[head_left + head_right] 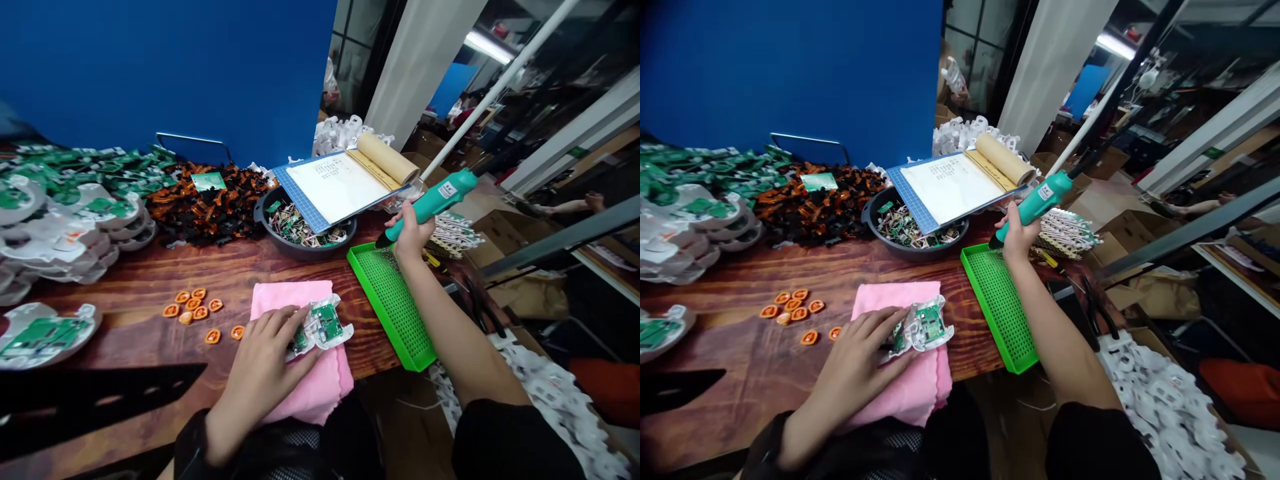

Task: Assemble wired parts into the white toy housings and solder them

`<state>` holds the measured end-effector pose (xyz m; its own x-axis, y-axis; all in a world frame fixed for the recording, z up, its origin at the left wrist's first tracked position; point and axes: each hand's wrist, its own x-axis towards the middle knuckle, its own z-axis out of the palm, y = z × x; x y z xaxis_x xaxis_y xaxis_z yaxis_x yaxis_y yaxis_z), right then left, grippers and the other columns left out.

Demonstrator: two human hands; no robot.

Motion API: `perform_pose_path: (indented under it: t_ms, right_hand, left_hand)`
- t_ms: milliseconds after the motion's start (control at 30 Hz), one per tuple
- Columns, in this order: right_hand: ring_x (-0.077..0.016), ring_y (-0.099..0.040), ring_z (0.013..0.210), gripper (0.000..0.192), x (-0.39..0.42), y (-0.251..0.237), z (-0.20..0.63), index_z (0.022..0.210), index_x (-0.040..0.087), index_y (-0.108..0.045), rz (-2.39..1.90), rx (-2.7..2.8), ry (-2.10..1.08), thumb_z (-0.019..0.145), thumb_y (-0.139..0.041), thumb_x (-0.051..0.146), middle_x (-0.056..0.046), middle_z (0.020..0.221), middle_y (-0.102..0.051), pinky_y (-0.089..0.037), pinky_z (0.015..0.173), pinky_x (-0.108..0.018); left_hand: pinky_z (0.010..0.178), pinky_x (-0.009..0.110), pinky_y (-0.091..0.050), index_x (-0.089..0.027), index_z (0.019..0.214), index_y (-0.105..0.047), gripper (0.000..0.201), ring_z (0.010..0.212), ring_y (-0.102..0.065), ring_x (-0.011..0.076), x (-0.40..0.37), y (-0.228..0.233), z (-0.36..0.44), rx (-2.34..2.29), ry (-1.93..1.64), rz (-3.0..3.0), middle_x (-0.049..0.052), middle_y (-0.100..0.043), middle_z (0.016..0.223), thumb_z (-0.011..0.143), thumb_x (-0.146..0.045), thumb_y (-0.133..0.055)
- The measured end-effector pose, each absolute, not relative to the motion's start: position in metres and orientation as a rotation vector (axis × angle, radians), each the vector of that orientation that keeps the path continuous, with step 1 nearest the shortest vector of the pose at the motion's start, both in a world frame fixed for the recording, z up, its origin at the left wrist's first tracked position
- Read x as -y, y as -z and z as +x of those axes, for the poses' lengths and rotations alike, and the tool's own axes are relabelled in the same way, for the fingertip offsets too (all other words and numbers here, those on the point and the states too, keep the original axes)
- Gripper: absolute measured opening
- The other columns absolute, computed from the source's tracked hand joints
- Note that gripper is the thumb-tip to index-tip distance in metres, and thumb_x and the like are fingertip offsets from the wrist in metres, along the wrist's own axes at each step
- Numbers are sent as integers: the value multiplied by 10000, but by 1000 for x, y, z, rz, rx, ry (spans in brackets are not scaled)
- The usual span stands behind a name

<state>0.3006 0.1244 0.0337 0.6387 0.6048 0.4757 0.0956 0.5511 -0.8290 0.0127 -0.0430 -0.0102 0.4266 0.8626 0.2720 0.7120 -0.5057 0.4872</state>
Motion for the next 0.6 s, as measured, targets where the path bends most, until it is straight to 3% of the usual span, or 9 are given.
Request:
perform_pose_path:
  t_ms: [600]
  right_hand:
    - [-72,-480,377,340,-126,-29,294,819,208,-494,-1002,850,-269,715,-696,460,108,528,-495,-450,380,-221]
  left_hand:
    - [911,436,-466,-221,1283,-522,531,1095,-566,288,41,14,11,-1355,-755,2320,94,-626,1206,857,-537,-560]
